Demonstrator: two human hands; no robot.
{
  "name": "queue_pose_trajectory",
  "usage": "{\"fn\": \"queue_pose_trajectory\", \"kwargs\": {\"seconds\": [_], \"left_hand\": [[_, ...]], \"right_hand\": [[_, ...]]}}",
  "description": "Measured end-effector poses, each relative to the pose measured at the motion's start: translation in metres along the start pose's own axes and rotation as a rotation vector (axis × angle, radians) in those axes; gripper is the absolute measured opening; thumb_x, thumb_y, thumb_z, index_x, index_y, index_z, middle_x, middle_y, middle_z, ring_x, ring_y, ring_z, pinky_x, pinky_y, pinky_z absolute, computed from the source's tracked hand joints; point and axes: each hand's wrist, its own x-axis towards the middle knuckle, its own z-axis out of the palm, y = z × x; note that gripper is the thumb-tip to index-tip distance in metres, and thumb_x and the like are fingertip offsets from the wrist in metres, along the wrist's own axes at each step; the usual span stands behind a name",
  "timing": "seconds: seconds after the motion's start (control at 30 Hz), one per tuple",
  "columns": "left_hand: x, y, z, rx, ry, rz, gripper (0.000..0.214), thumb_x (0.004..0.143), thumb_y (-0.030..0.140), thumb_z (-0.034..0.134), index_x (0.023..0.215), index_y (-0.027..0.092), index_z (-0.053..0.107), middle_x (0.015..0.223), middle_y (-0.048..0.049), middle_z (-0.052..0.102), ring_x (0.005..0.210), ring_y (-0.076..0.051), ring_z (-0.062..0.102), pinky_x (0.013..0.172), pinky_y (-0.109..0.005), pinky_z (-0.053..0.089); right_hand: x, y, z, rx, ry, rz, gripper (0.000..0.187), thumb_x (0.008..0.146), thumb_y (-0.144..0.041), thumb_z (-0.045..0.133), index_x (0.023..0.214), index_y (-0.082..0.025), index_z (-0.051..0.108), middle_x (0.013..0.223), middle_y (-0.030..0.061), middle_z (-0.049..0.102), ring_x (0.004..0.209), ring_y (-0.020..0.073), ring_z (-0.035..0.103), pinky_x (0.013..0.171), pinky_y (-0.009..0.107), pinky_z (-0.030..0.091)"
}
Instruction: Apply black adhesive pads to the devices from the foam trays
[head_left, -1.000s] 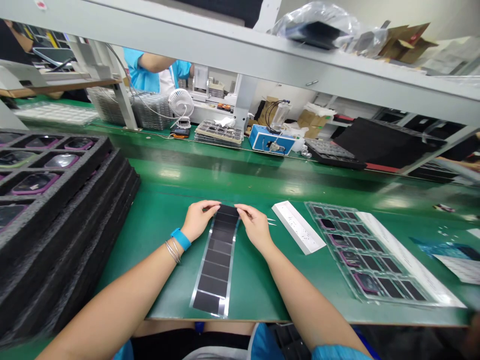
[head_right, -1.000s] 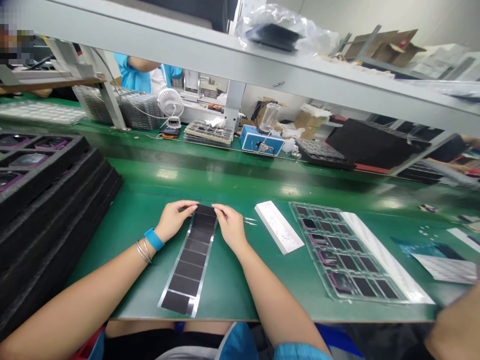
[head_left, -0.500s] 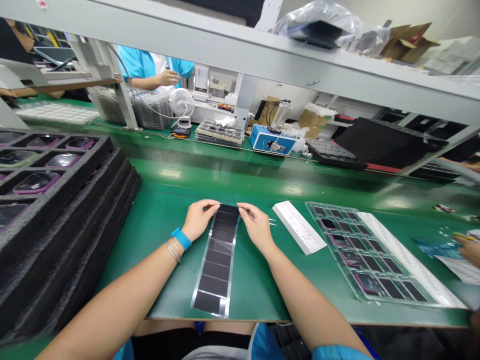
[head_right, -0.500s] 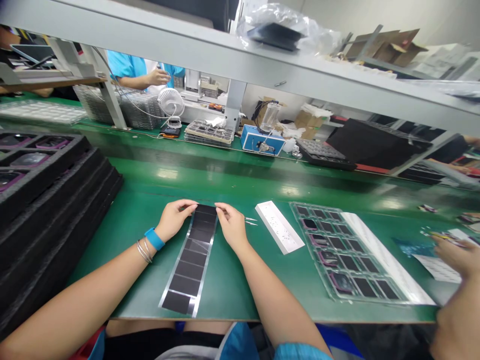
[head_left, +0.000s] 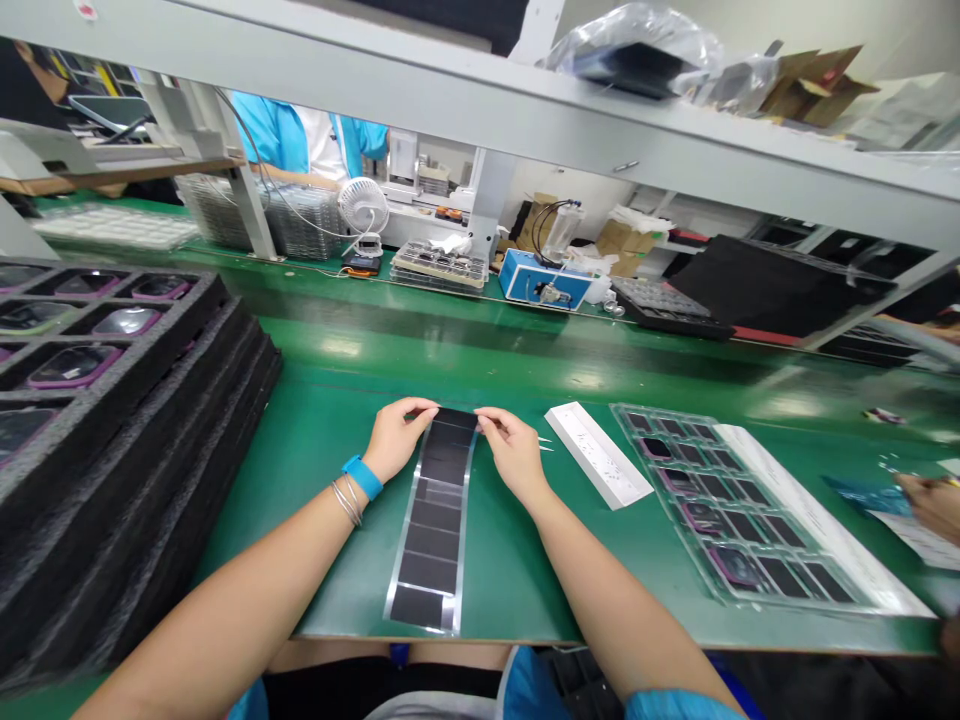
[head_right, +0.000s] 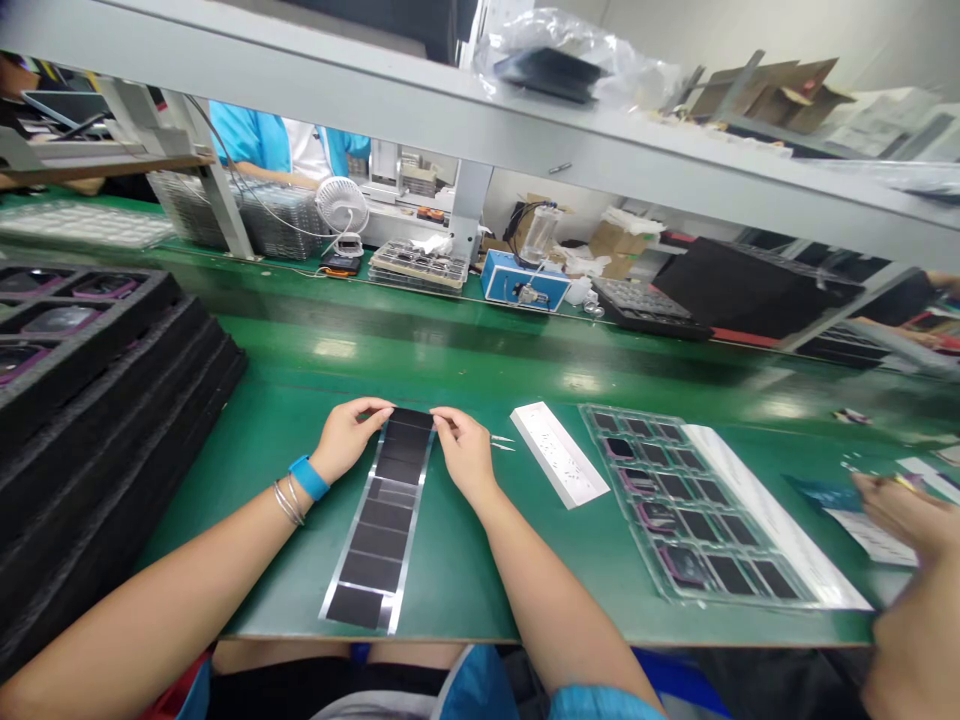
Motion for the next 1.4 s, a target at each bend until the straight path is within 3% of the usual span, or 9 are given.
{"fn": "queue_pose_trajectory", "kwargs": {"seconds": [0.33,0.5,0.9,1.4], "left_hand": [[-0.0014,0.0032,-0.0011,0.05,0.018,0.057,0.016,0.077,0.03,0.063,0.086,0.02,0.071,0.09,-0.0048,0.069,0.083,-0.018,0.064,0.066,-0.026,0.05],[-0.0012,0.0048,-0.0018,0.077,0.032,0.088,0.014,0.078,0.031,0.062,0.079,0.02,0.071,0.084,-0.0041,0.069,0.081,-0.017,0.063,0.065,-0.026,0.049],[-0.0006,0.0036,-0.0021,0.101,0.037,0.113,0.013,0.078,0.028,0.06,0.075,0.02,0.069,0.079,-0.0031,0.069,0.078,-0.017,0.063,0.066,-0.027,0.048],[-0.0004,0.0018,-0.0011,0.064,0.016,0.051,0.016,0.074,0.032,0.062,0.08,0.02,0.07,0.081,-0.004,0.069,0.075,-0.017,0.063,0.063,-0.027,0.049]], "right_hand": [[-0.0008,-0.0022,-0.0009,-0.078,-0.007,-0.068,0.021,0.086,-0.031,0.05,0.094,-0.022,0.068,0.088,0.0034,0.07,0.076,0.0185,0.066,0.073,0.031,0.051],[-0.001,-0.0039,-0.001,-0.089,-0.009,-0.096,0.02,0.086,-0.029,0.05,0.093,-0.022,0.068,0.089,0.0034,0.071,0.078,0.0184,0.066,0.074,0.03,0.051],[-0.0003,-0.0046,0.0004,-0.055,0.001,-0.047,0.021,0.083,-0.03,0.053,0.095,-0.021,0.068,0.092,0.0046,0.071,0.078,0.0188,0.066,0.075,0.032,0.053],[0.0008,-0.0037,-0.001,-0.087,-0.01,-0.052,0.021,0.084,-0.029,0.05,0.092,-0.022,0.068,0.092,0.0045,0.071,0.083,0.0202,0.066,0.078,0.034,0.052]]}}
